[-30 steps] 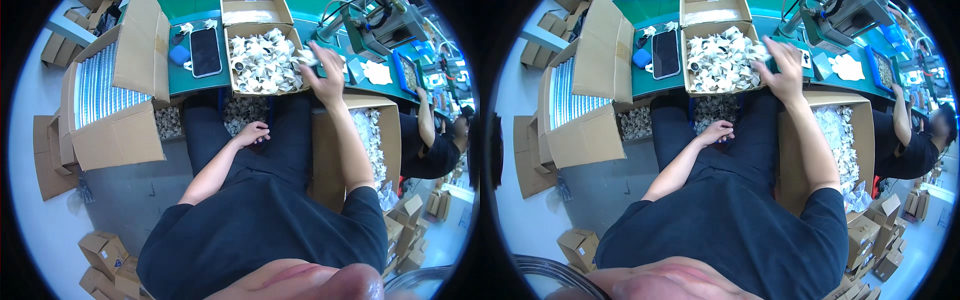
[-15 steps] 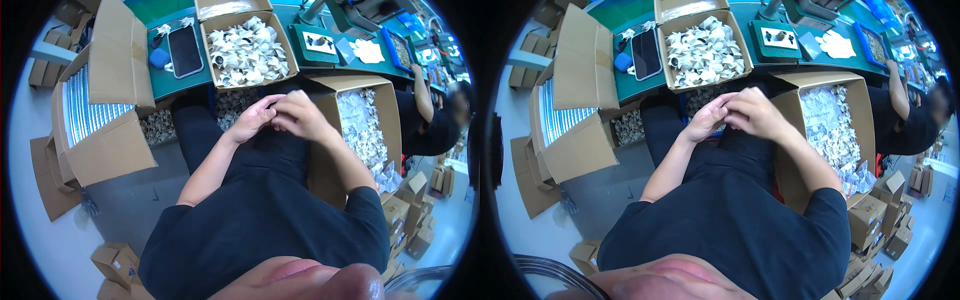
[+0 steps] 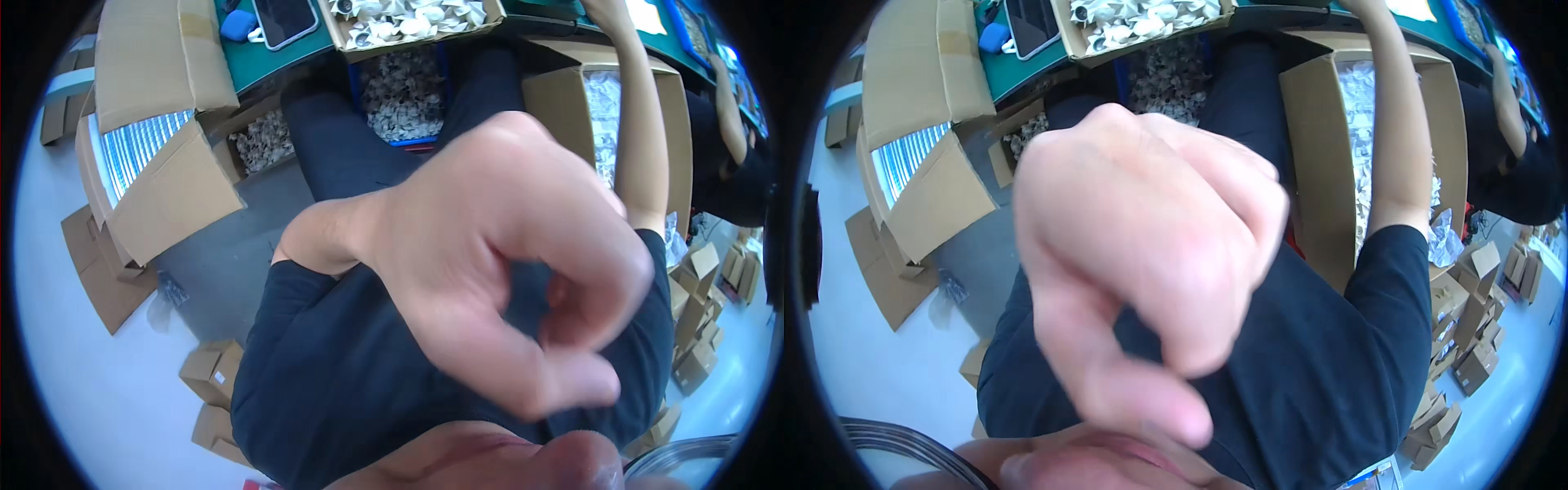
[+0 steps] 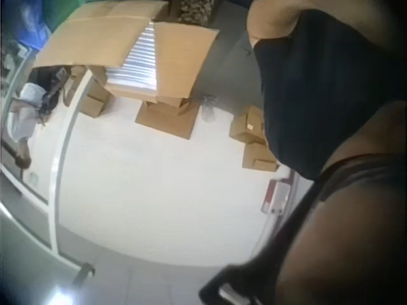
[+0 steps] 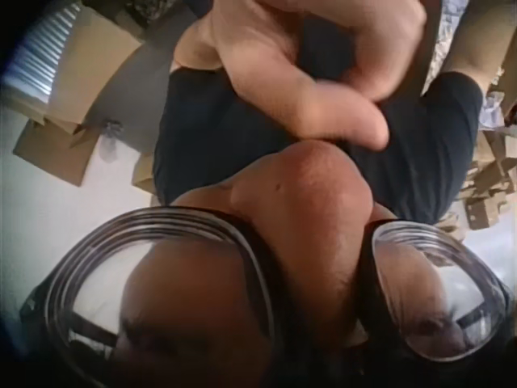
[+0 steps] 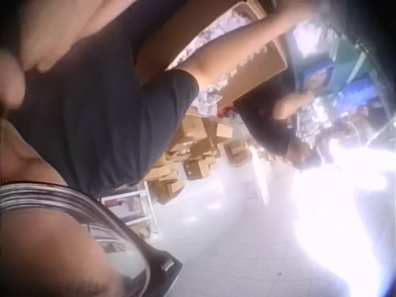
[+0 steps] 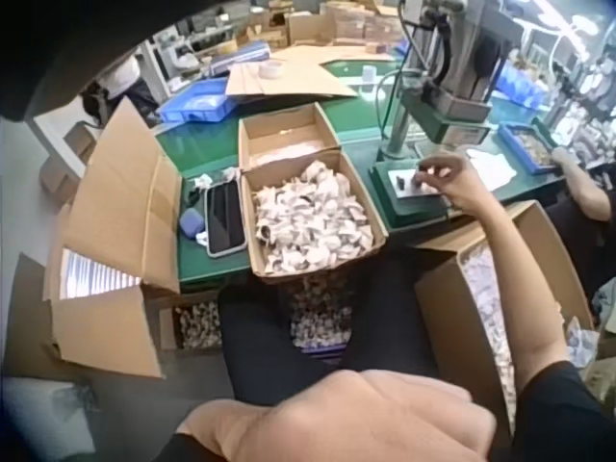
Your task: The person retrieves components from boxes, presses parts using a benchtop machine, and fits them onto metal cylinders taken from a cardboard box.
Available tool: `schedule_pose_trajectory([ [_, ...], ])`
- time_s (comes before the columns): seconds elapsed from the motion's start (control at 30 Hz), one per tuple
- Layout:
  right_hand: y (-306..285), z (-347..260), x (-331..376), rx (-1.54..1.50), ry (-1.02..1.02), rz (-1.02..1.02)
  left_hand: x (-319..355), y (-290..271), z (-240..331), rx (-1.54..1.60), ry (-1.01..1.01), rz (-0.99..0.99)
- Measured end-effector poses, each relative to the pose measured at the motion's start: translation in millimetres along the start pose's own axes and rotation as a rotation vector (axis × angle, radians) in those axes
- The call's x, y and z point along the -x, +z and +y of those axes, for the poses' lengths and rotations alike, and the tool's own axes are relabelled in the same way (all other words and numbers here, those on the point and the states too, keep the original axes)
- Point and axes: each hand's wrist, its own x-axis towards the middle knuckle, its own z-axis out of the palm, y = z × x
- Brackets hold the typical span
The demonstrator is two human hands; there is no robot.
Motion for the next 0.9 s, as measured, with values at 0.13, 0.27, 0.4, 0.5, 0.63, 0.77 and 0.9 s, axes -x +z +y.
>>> schedule_pose_trajectory([
  [0.13, -25.9, 49.4, 79.8, 0.019, -0.079, 0.274, -2.9, 0.0, 3.1, -0.073, -0.044, -0.028],
  [0.27, -40.0, 72.0, 258.0, 0.137, 0.497, 0.292, -1.4, -1.9, 1.5, -0.105, -0.064, -0.046],
  [0.4, -52.3, 55.0, 402.7, 0.188, 0.845, -0.241, -18.8, -13.1, -13.7, -0.071, -0.129, -0.137],
  [0.5, -50.9, 5.1, 391.4, 0.099, 0.784, -0.369, -20.0, -7.8, -14.7, -0.063, -0.165, -0.185],
  [0.63, -52.7, 34.9, 407.7, 0.170, 0.696, -0.312, -32.2, -3.7, -28.4, -0.028, -0.195, -0.260],
  [0.77, -46.2, 63.5, 413.8, 0.250, 0.553, -0.425, -25.3, -23.2, -12.6, -0.046, -0.202, -0.311],
  [0.9, -43.7, 46.3, 394.2, 0.205, 0.561, -0.447, -28.1, -32.8, -11.6, -0.091, -0.203, -0.294],
])
